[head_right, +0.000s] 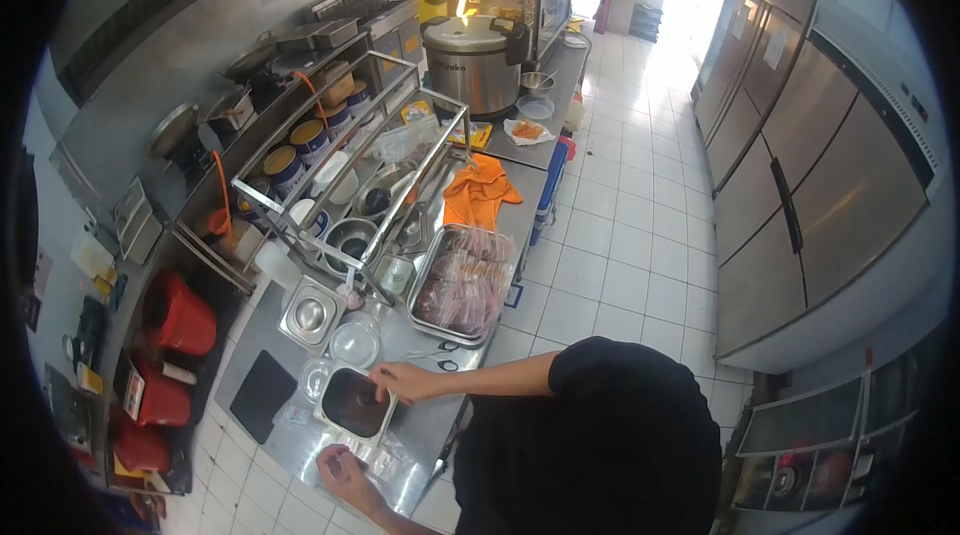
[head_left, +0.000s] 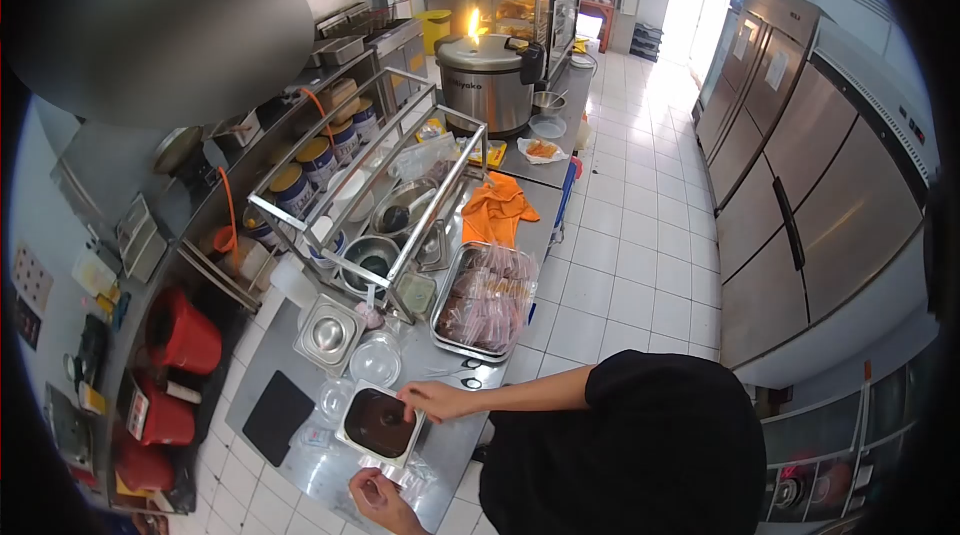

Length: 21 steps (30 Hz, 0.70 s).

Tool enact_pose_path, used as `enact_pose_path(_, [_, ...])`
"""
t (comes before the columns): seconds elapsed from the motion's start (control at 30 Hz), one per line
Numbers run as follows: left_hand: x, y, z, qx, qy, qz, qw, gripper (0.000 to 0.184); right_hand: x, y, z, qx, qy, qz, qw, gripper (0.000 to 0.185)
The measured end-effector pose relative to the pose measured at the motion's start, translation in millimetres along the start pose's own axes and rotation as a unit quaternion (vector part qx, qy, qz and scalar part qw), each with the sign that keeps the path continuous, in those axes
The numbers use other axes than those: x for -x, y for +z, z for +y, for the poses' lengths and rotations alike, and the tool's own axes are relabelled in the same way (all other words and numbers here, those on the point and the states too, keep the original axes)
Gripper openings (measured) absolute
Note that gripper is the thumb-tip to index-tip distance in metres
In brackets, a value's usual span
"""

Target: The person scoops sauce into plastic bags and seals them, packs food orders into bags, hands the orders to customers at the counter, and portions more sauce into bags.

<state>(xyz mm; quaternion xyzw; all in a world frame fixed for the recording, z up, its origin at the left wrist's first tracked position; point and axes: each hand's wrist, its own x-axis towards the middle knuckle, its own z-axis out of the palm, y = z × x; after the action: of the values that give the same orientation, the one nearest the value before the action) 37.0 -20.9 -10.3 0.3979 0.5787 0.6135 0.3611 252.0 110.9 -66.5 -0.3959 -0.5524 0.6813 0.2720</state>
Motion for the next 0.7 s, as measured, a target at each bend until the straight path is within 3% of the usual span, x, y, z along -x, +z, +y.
enact_pose_path(0.03, [9.0, 4.5, 24.0, 0.024, 0.013, -0.034, 0.999, 0.019, 3.8, -0.6, -5.2, 0.171, 0.006, 0.057, 0.984, 0.044])
enact_pose_path(0.1, [11.5, 11.3, 53.4, 0.008, 0.03, -0.116, 0.993, 0.025, 21.7, 4.0, -27.9, 0.489, 0.022, 0.161, 0.857, 0.052])
enact_pose_path(0.13, [11.0, 17.8, 60.9, 0.001, 0.035, -0.155, 0.987, 0.029, 40.7, -1.4, -64.6, 0.498, -0.006, 0.147, 0.855, 0.059])
enact_pose_path(0.17, [8.5, 28.0, 65.6, -0.015, 0.077, -0.193, 0.978, 0.034, 44.9, -5.6, -67.5, 0.42, -0.102, 0.056, 0.9, 0.058])
enact_pose_path(0.23, [8.1, 54.0, 70.7, -0.043, 0.159, -0.268, 0.949, 0.045, 62.2, -14.4, -81.7, 0.234, -0.282, -0.122, 0.922, 0.057])
enact_pose_path(0.27, [10.7, 64.5, 65.4, 0.019, 0.084, -0.321, 0.943, 0.05, 86.0, -11.1, -94.2, 0.131, -0.171, -0.173, 0.961, 0.049])
enact_pose_path(0.3, [11.4, 76.4, 68.7, 0.041, 0.086, -0.357, 0.929, 0.053, 95.5, -9.6, -89.1, 0.03, -0.157, -0.216, 0.963, 0.044])
enact_pose_path(0.4, [15.1, 114.7, 87.5, 0.101, 0.07, -0.449, 0.885, 0.072, 133.5, -23.6, -104.7, -0.001, -0.197, -0.126, 0.972, 0.025])
enact_pose_path(0.53, [36.4, 163.6, 101.8, 0.139, 0.022, -0.469, 0.872, 0.092, 194.5, -55.1, -106.7, -0.047, -0.244, 0.004, 0.969, 0.013])
enact_pose_path(0.63, [71.4, 209.8, 102.7, 0.206, 0.049, -0.371, 0.904, 0.048, 242.5, -82.5, -93.7, -0.014, -0.323, 0.17, 0.931, 0.01])
enact_pose_path(0.7, [91.9, 237.6, 97.0, 0.145, 0.116, -0.347, 0.919, 0.02, 282.6, -100.9, -92.0, 0.01, -0.322, 0.255, 0.912, 0.012])
